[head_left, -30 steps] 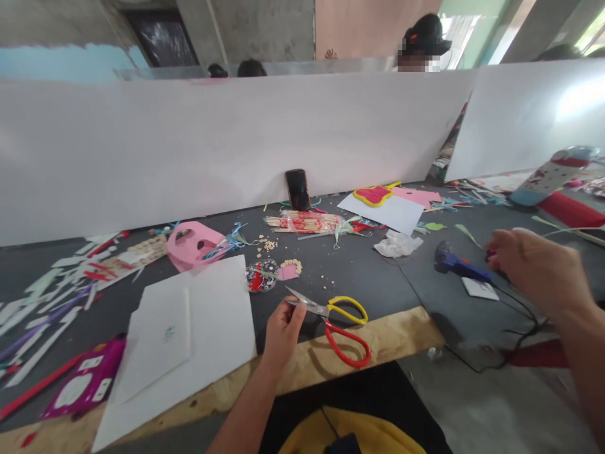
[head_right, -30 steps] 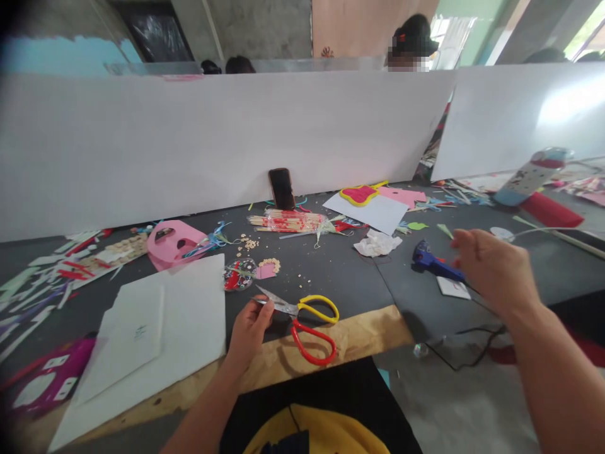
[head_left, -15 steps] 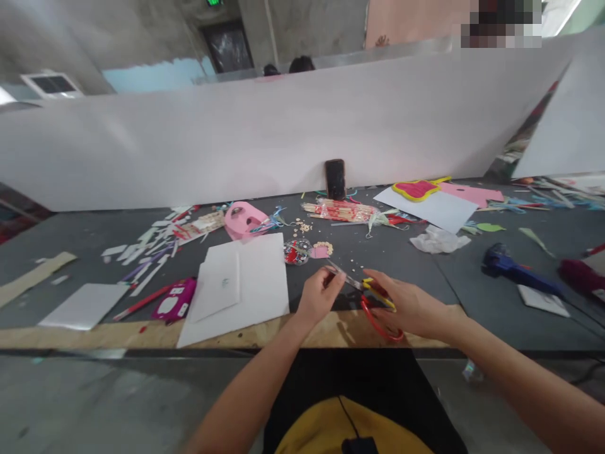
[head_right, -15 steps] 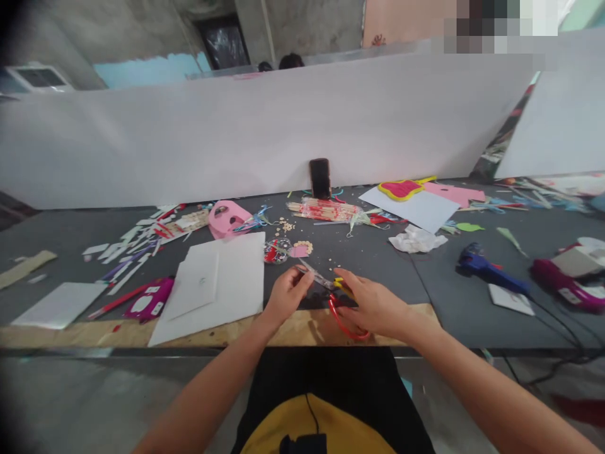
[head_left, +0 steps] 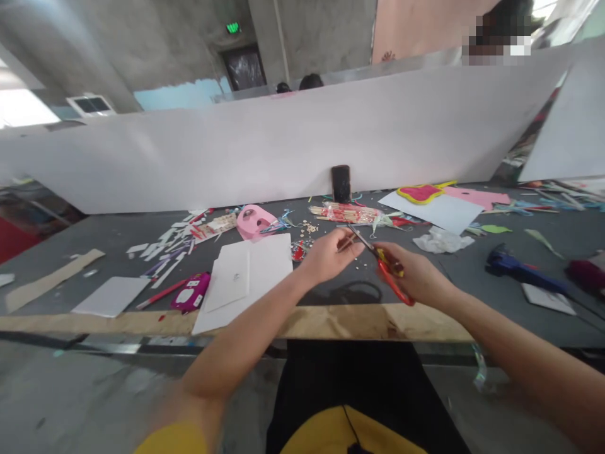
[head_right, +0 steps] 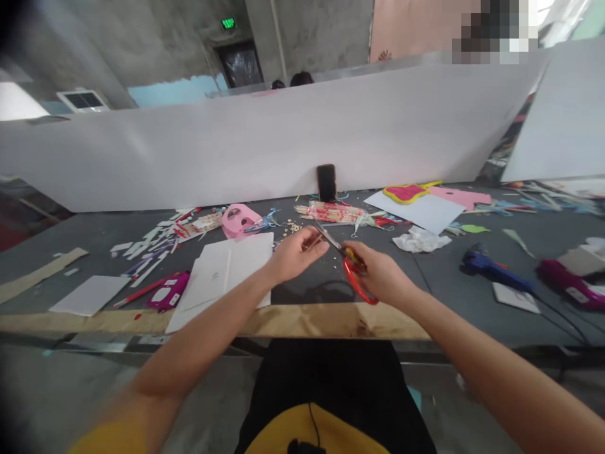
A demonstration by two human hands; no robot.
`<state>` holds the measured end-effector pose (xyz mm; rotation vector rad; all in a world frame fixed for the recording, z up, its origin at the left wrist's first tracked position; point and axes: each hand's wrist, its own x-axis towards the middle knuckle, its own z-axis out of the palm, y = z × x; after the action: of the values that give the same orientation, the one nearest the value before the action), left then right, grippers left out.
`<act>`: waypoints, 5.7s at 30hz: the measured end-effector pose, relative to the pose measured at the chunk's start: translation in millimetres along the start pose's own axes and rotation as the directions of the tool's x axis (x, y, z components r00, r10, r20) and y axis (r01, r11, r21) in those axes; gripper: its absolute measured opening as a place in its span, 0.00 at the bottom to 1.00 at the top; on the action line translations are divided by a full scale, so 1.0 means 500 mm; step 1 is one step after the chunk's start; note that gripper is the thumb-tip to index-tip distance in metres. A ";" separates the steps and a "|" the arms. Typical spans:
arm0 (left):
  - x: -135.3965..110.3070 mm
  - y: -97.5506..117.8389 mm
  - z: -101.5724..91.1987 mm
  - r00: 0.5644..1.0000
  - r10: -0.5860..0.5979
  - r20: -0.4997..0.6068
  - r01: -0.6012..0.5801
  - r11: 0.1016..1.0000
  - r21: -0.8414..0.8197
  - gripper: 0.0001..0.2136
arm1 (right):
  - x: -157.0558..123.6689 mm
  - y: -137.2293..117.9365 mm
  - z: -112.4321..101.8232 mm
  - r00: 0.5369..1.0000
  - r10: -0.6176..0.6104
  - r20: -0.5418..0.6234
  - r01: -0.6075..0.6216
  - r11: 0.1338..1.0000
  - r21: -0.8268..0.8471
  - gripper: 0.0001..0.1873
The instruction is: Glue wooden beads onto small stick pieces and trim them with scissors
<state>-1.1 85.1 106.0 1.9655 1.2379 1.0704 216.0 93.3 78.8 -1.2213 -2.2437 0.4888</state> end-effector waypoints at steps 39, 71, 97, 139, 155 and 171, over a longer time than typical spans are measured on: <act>-0.008 -0.147 0.047 0.893 -0.063 -0.447 0.118 0.988 0.097 0.04 | 0.056 0.066 0.087 0.962 -0.250 -0.113 0.222 0.952 -0.212 0.28; -0.017 -0.147 0.071 0.940 -0.252 -0.229 0.164 0.924 -0.345 0.11 | 0.036 0.089 0.110 0.959 -0.284 0.018 0.277 0.915 -0.294 0.28; -0.027 -0.157 0.085 0.932 -0.164 -0.323 0.024 0.918 -0.397 0.07 | 0.038 0.059 0.096 0.995 -0.095 0.037 0.102 0.883 -0.459 0.23; -0.027 -0.168 0.084 0.930 -0.267 -0.252 0.134 0.887 -0.442 0.06 | 0.039 0.060 0.098 1.000 -0.030 0.005 0.029 0.905 -0.424 0.24; -0.021 -0.148 0.081 0.943 -0.276 -0.184 0.173 0.882 -0.438 0.12 | 0.036 0.081 0.107 0.986 -0.169 -0.010 0.156 0.928 -0.339 0.25; -0.025 -0.158 0.083 0.924 -0.321 -0.207 0.199 0.867 -0.456 0.08 | 0.033 0.080 0.107 0.984 -0.178 0.010 0.171 0.924 -0.343 0.22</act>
<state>-4.5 103.4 17.9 1.3043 1.2386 1.3704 202.4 125.0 19.2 -1.1639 -2.4606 0.0130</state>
